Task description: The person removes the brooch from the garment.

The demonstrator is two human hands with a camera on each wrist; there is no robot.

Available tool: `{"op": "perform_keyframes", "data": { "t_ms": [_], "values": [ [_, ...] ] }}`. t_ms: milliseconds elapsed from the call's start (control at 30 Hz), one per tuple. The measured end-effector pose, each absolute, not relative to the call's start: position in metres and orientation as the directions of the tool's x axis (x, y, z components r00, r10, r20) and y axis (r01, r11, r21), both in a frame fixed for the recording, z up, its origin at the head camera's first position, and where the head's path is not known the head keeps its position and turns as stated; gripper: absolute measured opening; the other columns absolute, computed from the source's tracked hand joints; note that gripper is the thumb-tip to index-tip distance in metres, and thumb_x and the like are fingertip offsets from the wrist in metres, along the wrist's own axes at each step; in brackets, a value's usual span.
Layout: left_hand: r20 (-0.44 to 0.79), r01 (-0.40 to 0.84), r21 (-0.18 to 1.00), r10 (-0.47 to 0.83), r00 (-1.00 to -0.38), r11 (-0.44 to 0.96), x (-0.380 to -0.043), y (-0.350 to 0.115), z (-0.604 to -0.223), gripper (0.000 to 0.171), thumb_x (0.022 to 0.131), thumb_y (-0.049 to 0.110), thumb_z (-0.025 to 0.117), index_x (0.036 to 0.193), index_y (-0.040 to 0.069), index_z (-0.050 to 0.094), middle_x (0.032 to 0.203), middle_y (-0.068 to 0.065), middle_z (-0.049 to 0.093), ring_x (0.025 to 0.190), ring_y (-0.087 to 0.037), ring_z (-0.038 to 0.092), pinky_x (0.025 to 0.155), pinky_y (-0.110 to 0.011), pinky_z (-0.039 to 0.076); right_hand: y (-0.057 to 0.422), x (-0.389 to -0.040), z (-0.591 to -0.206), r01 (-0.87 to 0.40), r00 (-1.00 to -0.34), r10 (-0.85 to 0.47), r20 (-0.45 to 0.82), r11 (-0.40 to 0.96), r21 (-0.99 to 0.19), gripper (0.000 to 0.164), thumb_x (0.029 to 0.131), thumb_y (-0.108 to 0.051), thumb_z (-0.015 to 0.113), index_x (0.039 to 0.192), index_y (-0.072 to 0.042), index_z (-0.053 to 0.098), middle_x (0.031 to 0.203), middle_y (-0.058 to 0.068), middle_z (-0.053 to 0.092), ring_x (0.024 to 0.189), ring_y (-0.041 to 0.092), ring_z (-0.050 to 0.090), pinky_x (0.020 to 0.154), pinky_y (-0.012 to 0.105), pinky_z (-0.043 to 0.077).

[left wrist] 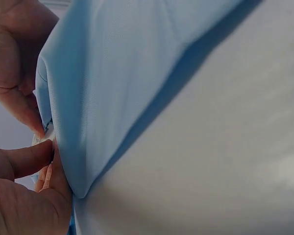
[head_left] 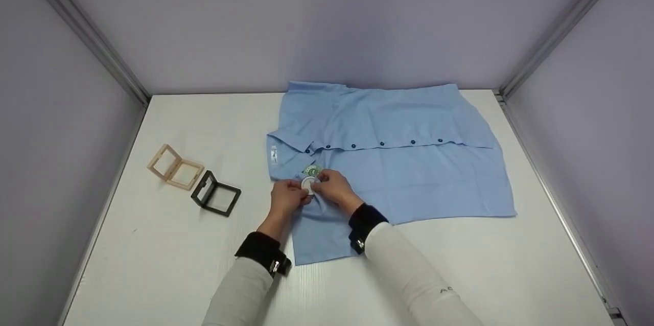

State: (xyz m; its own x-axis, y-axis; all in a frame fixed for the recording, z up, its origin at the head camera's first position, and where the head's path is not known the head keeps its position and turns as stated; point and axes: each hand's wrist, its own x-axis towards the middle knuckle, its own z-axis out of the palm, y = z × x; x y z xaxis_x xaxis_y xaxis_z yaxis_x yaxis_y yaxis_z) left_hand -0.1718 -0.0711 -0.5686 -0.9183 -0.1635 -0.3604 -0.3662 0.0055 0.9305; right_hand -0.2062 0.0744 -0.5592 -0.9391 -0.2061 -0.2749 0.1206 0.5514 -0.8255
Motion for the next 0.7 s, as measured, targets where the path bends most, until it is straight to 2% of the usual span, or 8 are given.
{"op": "perform_keyframes", "data": {
  "t_ms": [367, 533, 700],
  "values": [
    [-0.367, -0.374, 0.927, -0.160, -0.916, 0.019, -0.1721, -0.0708, -0.5678, 0.012, 0.083, -0.012, 0.066, 0.094, -0.013, 0.061, 0.078, -0.021, 0.069, 0.065, -0.020, 0.069, 0.062, -0.030, 0.057, 0.0749, -0.2065, -0.5591, 0.099, -0.938, -0.228, -0.260, 0.545, -0.833, 0.013, 0.086, -0.012, 0.068, 0.082, -0.009, 0.056, 0.075, -0.002, 0.050, 0.069, 0.015, 0.046, 0.064, 0.027, 0.037],
    [-0.350, -0.359, 0.933, -0.150, -0.925, 0.036, -0.1711, -0.0721, -0.5681, 0.012, 0.084, -0.011, 0.067, 0.095, -0.013, 0.063, 0.078, -0.022, 0.070, 0.066, -0.023, 0.070, 0.062, -0.031, 0.057, 0.0776, -0.2067, -0.5596, 0.136, -0.927, -0.241, -0.287, 0.495, -0.858, 0.012, 0.088, -0.012, 0.069, 0.085, -0.008, 0.058, 0.076, -0.002, 0.049, 0.070, 0.014, 0.045, 0.064, 0.027, 0.036],
    [-0.346, -0.360, 0.930, -0.161, -0.925, 0.073, -0.1721, -0.0731, -0.5680, 0.010, 0.084, -0.009, 0.067, 0.093, -0.011, 0.063, 0.076, -0.019, 0.070, 0.066, -0.023, 0.070, 0.061, -0.030, 0.057, 0.0813, -0.2084, -0.5633, 0.135, -0.920, -0.259, -0.294, 0.495, -0.858, 0.014, 0.090, -0.016, 0.070, 0.093, -0.005, 0.063, 0.079, -0.001, 0.053, 0.071, 0.014, 0.048, 0.065, 0.027, 0.040]
  ]
}}
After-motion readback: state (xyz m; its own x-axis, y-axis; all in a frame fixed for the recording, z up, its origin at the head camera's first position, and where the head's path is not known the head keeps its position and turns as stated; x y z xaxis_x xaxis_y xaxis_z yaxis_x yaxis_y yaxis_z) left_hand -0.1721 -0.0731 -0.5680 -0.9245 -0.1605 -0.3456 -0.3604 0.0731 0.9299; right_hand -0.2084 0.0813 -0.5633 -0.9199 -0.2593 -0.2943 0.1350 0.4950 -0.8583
